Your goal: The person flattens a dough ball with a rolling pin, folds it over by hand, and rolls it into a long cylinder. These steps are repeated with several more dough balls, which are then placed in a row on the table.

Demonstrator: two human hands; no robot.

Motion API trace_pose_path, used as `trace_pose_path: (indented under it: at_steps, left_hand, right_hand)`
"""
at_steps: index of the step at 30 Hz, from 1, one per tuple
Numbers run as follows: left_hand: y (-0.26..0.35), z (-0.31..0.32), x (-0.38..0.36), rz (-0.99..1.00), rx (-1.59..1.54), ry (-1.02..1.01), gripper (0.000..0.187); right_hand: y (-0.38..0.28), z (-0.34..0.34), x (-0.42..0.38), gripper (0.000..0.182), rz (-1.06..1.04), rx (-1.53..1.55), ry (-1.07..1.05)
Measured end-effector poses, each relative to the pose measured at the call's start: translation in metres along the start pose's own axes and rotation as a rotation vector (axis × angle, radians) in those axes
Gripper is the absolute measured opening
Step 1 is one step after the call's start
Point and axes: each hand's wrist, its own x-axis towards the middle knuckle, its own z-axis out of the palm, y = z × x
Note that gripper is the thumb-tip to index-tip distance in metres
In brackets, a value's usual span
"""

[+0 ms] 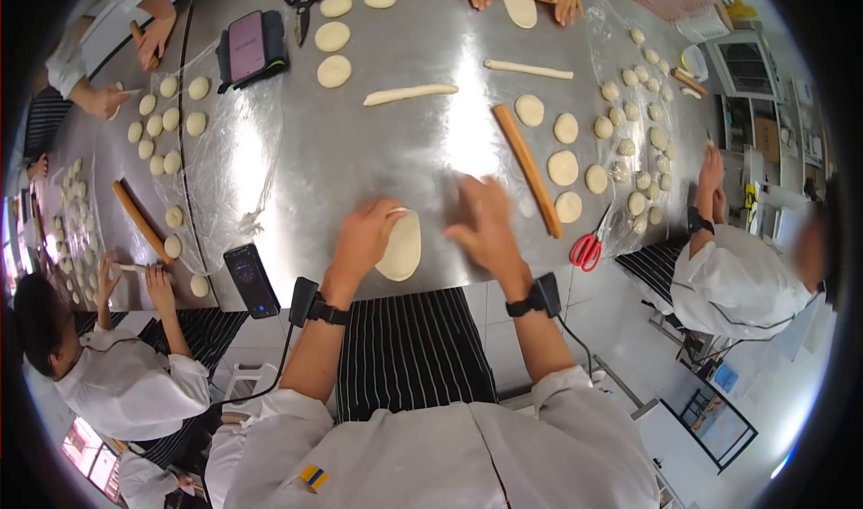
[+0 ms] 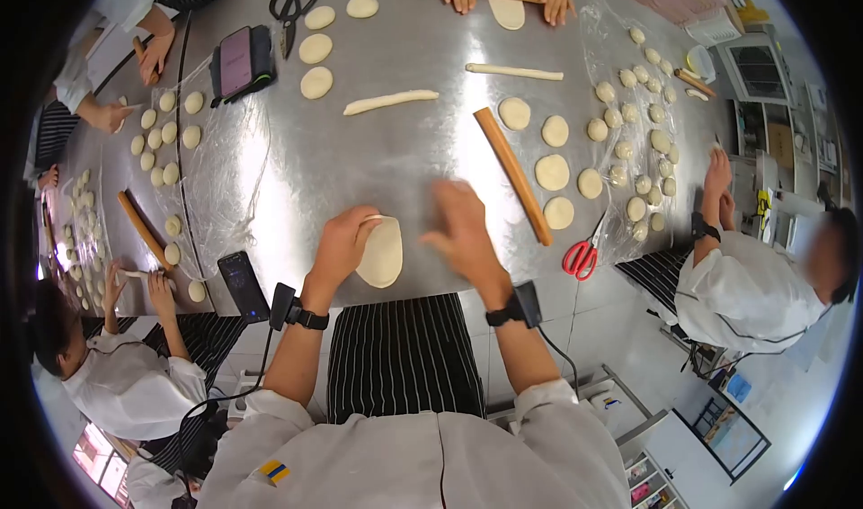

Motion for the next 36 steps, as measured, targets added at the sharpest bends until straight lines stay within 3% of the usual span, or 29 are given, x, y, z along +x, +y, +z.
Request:
trace_pose_path:
  at_steps: [2, 3, 5, 8, 10, 11, 13, 15, 16, 18, 19, 21, 22, 24, 25, 27, 28, 30, 31, 33, 34, 36]
  left_hand:
    - [0.009, -0.003, -0.008, 0.048, -0.039, -0.032, 0.015]
    - [0.012, -0.004, -0.013, 0.037, -0.038, -0.048, 0.017]
    - [0.014, -0.005, -0.027, 0.018, -0.034, -0.059, 0.018]
    - [0.01, -0.004, -0.051, -0.107, -0.068, 0.148, 0.034]
    - [0.013, -0.001, -0.072, -0.211, 0.158, 0.45, 0.054]
    - [0.011, 0.011, -0.093, -0.219, 0.15, 0.458, 0.054]
    - [0.007, 0.039, -0.136, -0.614, -0.364, 0.368, 0.067]
    - [0.031, 0.034, -0.142, -0.989, -1.086, -0.006, 0.069]
    - [0.026, 0.042, -0.151, -1.067, -1.439, -0.121, 0.082]
    - [0.025, 0.056, -0.151, -0.627, -1.965, -0.251, 0.097]
    - [0.025, 0.053, -0.139, -0.614, -1.968, -0.248, 0.097]
    - [0.016, 0.044, -0.104, -0.083, -2.136, -0.061, 0.101]
    - [0.012, 0.033, -0.086, 0.061, -2.156, -0.062, 0.096]
    - [0.013, 0.011, -0.054, -0.234, -2.012, 0.08, 0.082]
    - [0.006, 0.005, -0.038, -0.226, -2.015, 0.083, 0.082]
    - [-0.006, -0.004, -0.012, -0.482, -1.754, 0.163, 0.061]
    - [-0.006, -0.006, -0.004, -0.484, -1.752, 0.16, 0.061]
    - [-0.003, -0.009, -0.002, -0.67, -1.505, 0.326, 0.044]
    - [-0.002, -0.009, -0.004, -0.673, -1.497, 0.325, 0.044]
    - [0.002, -0.007, -0.01, -0.739, -1.073, 0.303, 0.042]
    - [-0.001, -0.002, -0.015, -0.742, -1.067, 0.297, 0.042]
    - [-0.008, 0.014, -0.031, -0.683, -0.677, 0.334, 0.044]
  right_hand:
    - [-0.026, 0.033, 0.036, 0.057, -0.251, 0.12, -0.177]
    - [-0.025, 0.043, 0.049, 0.057, -0.26, 0.121, -0.18]
    - [-0.024, 0.06, 0.062, 0.029, -0.123, 0.312, -0.599]
    - [-0.026, 0.054, 0.056, 0.02, -0.065, 0.275, -0.611]
    - [-0.041, 0.043, 0.053, 0.019, 0.004, 0.261, -0.597]
    - [-0.052, 0.036, 0.051, 0.019, 0.073, 0.248, -0.572]
    - [-0.074, 0.027, 0.049, 0.019, 0.121, 0.315, -0.611]
    - [-0.1, 0.013, 0.055, 0.02, 0.204, 0.348, -0.727]
    - [-0.109, 0.011, 0.053, 0.02, 0.201, 0.344, -0.731]
    - [-0.125, 0.009, 0.052, 0.023, 0.418, 0.716, -0.597]
    - [-0.13, 0.004, 0.057, 0.025, 0.489, 0.754, -0.602]
    - [-0.129, 0.008, 0.063, 0.026, 0.49, 0.856, -0.481]
    - [-0.127, 0.01, 0.065, 0.026, 0.497, 0.958, -0.36]
    - [-0.12, 0.018, 0.074, 0.034, 0.483, 1.029, -0.293]
    - [-0.113, 0.026, 0.078, 0.036, 0.487, 0.972, -0.178]
    - [-0.105, 0.041, 0.082, 0.039, 0.497, 0.934, 0.035]
    - [-0.098, 0.045, 0.083, 0.039, 0.499, 0.935, 0.039]
    - [-0.085, 0.056, 0.075, 0.04, 0.6, 0.904, 0.061]
    - [-0.074, 0.066, 0.066, 0.04, 0.603, 0.911, 0.064]
    - [-0.053, 0.084, 0.042, 0.042, 0.7, 0.744, 0.059]
    - [-0.051, 0.089, 0.033, 0.042, 0.705, 0.748, 0.065]
    - [-0.046, 0.099, 0.013, 0.044, 0.712, 0.617, 0.134]
